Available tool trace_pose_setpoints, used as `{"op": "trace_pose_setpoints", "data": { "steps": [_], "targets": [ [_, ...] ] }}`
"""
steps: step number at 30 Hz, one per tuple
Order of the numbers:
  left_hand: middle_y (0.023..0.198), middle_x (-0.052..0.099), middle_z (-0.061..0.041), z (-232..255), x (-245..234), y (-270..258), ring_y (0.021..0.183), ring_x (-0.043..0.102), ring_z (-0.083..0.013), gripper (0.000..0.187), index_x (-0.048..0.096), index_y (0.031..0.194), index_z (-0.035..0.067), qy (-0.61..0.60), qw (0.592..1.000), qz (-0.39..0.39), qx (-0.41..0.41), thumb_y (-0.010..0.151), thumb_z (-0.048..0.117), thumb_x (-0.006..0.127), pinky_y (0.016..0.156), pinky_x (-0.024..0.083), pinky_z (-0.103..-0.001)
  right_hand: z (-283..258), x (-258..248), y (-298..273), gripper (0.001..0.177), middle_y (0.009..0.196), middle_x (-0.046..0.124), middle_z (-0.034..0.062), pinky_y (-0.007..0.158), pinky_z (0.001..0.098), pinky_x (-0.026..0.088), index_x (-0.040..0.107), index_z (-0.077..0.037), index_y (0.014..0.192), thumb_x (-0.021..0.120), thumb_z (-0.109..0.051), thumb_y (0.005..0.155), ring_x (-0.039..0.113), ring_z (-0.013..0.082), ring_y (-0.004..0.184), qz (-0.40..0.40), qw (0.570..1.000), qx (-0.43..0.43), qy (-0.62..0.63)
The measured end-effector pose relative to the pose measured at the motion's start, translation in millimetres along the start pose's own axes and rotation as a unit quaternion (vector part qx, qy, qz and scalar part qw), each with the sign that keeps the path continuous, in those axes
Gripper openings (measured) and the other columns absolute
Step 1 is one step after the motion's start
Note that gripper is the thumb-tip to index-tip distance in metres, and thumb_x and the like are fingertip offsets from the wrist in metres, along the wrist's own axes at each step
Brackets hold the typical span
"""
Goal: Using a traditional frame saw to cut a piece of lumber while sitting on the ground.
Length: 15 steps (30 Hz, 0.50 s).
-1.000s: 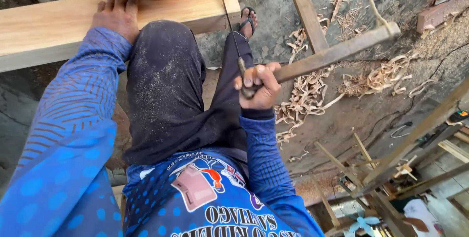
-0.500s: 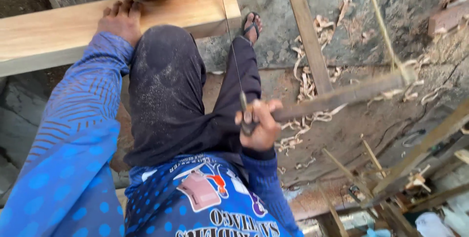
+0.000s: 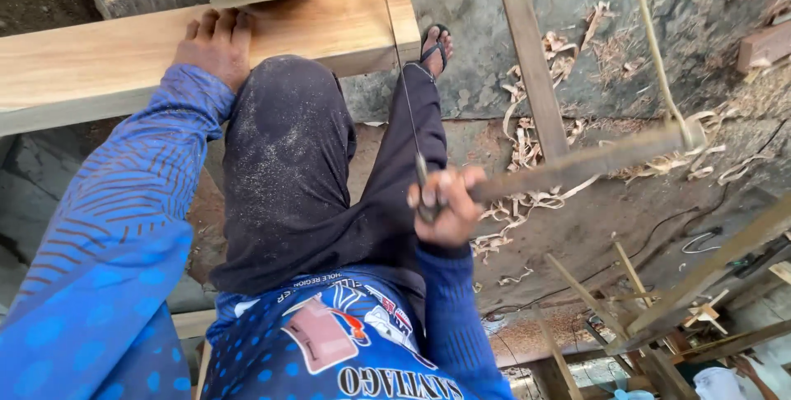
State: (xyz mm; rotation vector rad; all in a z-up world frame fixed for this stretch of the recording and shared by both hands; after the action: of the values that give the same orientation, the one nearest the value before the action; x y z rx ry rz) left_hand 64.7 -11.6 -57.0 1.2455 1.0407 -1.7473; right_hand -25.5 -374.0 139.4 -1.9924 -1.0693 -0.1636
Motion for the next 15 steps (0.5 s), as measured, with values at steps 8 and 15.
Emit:
{"op": "trace_pose_setpoints", "data": {
  "steps": [8,15],
  "targets": [
    [0.134,0.066,-0.020,5,-3,-1,0.122,0.065,-0.0384,0.034,0.062,0.131,0.002,-0.018,1.000,0.011,-0.014,0.105,0.023,0.056,0.097,0.054,-0.051,19,4,18,0.024,0.069,0.047,0.0026,0.051,0.0418,0.051,0.048,-0.017,0.096,0.060,0.003,0.095,0.053,0.0177,0.060,0.024,1.000,0.006,0.004],
    [0.135,0.066,-0.020,9,-16,3,0.119,0.065,-0.0384,0.036,0.062,0.130,0.002,-0.043,0.999,-0.012,-0.030,0.101,0.023,0.058,0.094,0.054,-0.052,-35,-6,-92,0.021,0.070,0.047,0.0022,0.057,0.0424,0.052,0.045,-0.016,0.099,0.055,0.003,0.098,0.052,0.0171,0.063,0.058,0.998,0.006,-0.017]
  ]
}}
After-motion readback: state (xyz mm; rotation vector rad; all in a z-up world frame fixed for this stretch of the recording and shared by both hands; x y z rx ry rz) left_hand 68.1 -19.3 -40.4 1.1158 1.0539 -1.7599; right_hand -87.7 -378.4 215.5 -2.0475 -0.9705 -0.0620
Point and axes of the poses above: each hand's wrist, its own y-axis towards the middle knuckle, its own x-axis out of the palm, z = x × y, the point moved 8 cm from there along y, towards the middle knuckle
